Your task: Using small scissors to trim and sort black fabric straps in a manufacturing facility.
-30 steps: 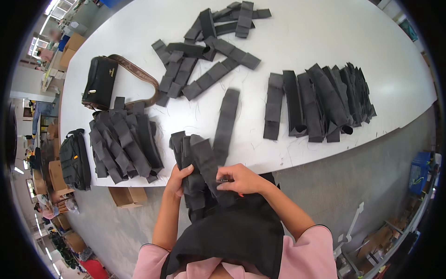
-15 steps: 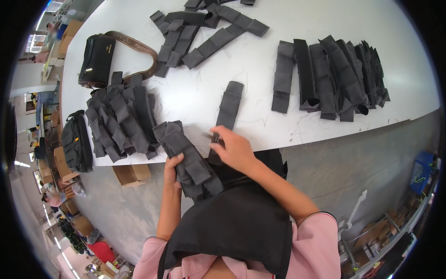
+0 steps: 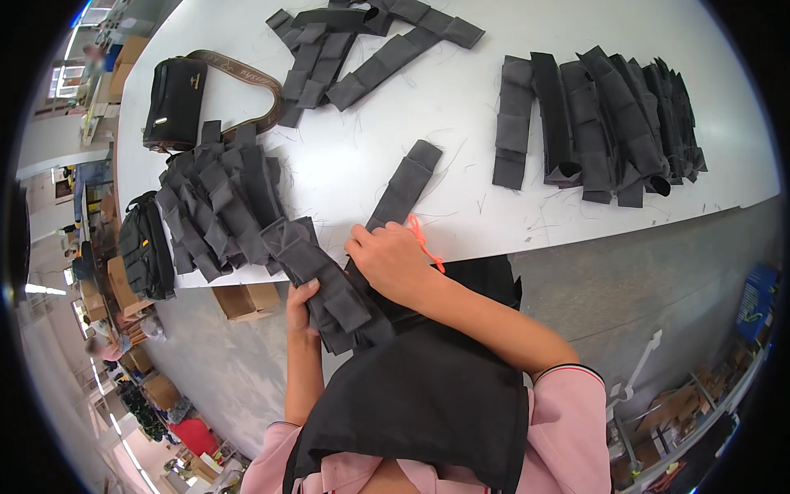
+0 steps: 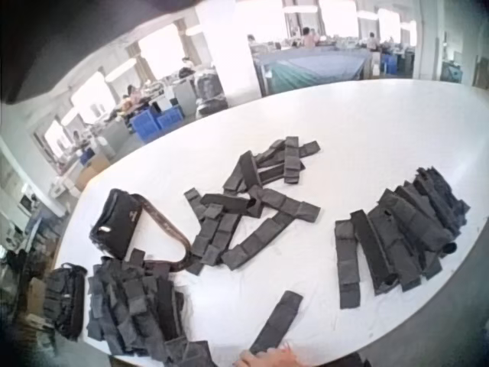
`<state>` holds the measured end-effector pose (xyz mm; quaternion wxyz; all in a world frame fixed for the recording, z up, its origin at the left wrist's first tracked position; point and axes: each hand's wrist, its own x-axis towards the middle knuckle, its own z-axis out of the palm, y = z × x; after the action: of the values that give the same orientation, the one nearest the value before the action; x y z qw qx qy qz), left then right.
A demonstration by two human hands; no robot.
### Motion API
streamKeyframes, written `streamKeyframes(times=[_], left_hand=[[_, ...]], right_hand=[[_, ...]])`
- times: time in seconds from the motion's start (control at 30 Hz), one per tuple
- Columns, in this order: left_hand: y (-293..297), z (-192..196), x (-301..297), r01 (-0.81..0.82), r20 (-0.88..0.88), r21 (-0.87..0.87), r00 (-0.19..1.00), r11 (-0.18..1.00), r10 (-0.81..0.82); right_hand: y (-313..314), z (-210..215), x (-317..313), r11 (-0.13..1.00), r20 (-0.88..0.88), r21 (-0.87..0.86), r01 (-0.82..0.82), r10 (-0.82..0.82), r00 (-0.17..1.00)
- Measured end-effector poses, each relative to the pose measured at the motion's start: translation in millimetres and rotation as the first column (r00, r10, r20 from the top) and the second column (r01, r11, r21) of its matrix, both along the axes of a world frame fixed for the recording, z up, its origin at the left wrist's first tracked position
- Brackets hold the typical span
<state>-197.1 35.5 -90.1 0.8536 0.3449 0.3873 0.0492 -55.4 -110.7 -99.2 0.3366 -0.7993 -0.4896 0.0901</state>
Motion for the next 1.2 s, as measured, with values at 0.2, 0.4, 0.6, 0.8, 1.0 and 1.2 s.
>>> streamKeyframes(times=[0.2, 0.4, 0.6, 0.8, 1.0, 1.2], left_hand=[[5, -1, -15, -0.08, -0.053, 0.081, 0.995, 0.994, 0.084], [3, 15, -12, -0.069, -0.037, 0.084, 0.997, 0.994, 0.073], [8, 9, -21, -0.064, -0.045, 0.129, 0.997, 0.99, 0.071], [4, 18, -16, -0.025, 0.01, 0.108, 1.0, 0.994, 0.024], [2, 21, -11, -0.016, 0.023, 0.088, 1.0, 0.996, 0.014], [0, 22, -10, 0.027, 0.079, 0.087, 0.996, 0.996, -0.034]], right_hand=[[-8, 3, -3, 0.996, -0.089, 0.04, 0.079, -0.075, 0.993], [-13, 10, -13, 1.0, -0.101, 0.006, -0.009, 0.01, 0.995], [7, 1, -19, 0.996, -0.031, 0.091, 0.005, -0.002, 1.0], [-13, 2, -18, 0.986, -0.172, 0.085, 0.145, -0.129, 0.977], [-13, 11, -16, 0.994, -0.055, 0.09, 0.058, -0.054, 0.997], [-2, -1, -18, 1.0, -0.025, 0.006, -0.016, 0.017, 1.0]])
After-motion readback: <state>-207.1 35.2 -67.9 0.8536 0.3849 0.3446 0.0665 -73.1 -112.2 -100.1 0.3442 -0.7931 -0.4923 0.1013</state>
